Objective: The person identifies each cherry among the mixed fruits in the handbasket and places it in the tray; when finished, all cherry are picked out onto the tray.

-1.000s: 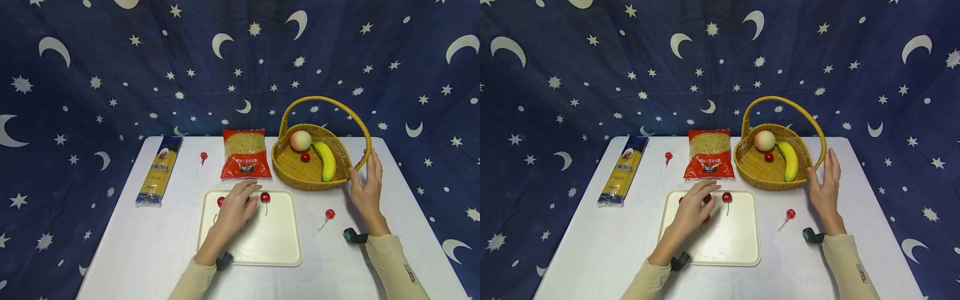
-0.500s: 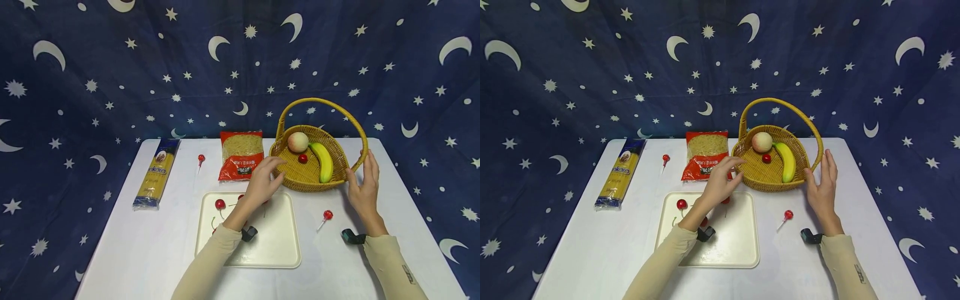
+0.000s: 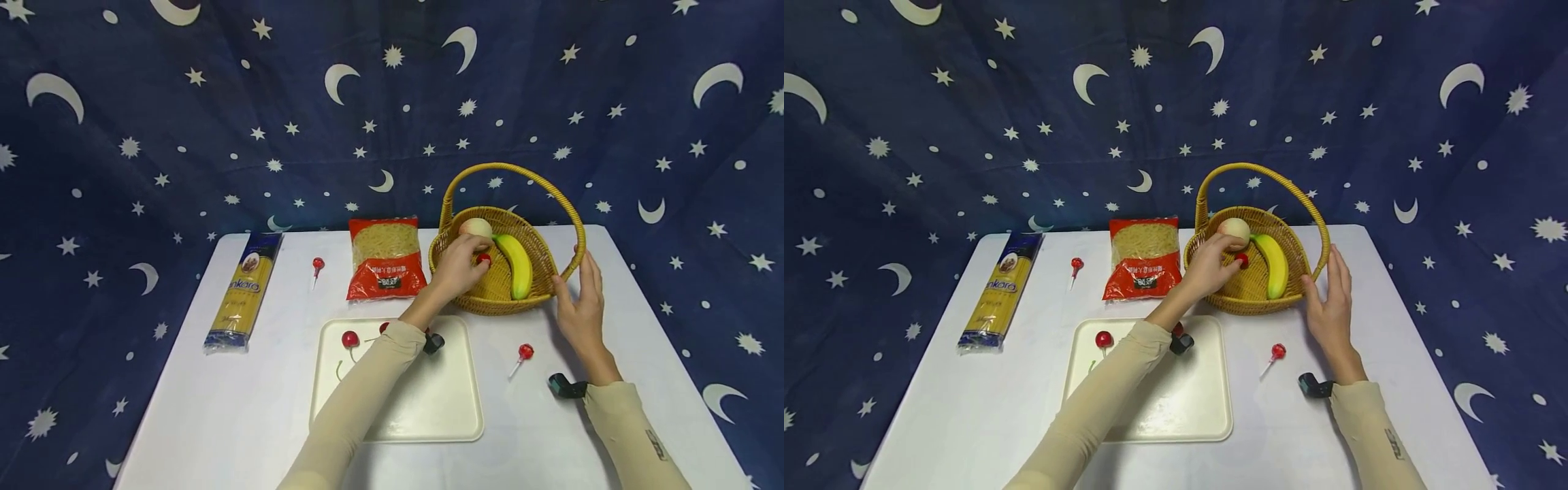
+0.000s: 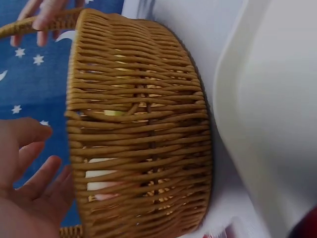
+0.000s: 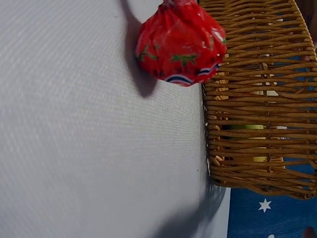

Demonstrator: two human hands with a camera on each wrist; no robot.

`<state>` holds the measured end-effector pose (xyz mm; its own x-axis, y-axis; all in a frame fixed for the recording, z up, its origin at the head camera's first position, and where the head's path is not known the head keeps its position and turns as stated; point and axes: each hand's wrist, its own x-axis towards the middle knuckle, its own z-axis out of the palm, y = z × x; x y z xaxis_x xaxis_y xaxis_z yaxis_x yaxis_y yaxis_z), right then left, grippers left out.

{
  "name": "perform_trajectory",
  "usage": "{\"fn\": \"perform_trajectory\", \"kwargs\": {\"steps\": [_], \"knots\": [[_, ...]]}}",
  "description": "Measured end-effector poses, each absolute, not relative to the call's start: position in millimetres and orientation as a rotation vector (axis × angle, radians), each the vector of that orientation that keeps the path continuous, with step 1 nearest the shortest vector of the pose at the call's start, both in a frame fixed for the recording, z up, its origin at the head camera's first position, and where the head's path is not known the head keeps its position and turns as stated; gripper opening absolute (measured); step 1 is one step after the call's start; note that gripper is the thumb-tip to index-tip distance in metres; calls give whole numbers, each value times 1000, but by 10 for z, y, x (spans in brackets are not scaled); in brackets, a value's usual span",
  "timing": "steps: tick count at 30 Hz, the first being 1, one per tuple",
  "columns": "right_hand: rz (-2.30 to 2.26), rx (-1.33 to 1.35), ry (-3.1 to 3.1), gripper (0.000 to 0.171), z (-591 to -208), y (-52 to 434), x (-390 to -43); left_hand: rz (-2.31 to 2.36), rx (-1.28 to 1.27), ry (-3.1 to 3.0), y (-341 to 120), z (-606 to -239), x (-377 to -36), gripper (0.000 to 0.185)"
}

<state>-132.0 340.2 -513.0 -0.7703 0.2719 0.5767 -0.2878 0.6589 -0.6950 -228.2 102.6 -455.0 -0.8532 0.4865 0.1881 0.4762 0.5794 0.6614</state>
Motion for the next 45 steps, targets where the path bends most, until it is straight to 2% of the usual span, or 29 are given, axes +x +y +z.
{"fn": "perform_trajectory", "kwargs": {"steps": [10,19,21,27,34,45], "knots": [[1126,105,-2162,72,-5160,3418,-1365,773,836,2780,1240,-4709,-2519,48],[1120,110,-2185,67,-5155,3423,-1370,579,795,2779,1369,-4770,-2580,49],[1116,103,-2196,66,-5154,3420,-1371,527,793,2787,1390,-4775,-2578,44],[1110,80,-2215,66,-5152,3424,-1363,376,797,2798,1437,-4790,-2534,12],[1101,83,-2215,66,-5165,3441,-1367,396,832,2774,1447,-4766,-2492,4],[1124,76,-2203,66,-5141,3426,-1347,545,868,2813,1402,-4668,-2450,8]]}}
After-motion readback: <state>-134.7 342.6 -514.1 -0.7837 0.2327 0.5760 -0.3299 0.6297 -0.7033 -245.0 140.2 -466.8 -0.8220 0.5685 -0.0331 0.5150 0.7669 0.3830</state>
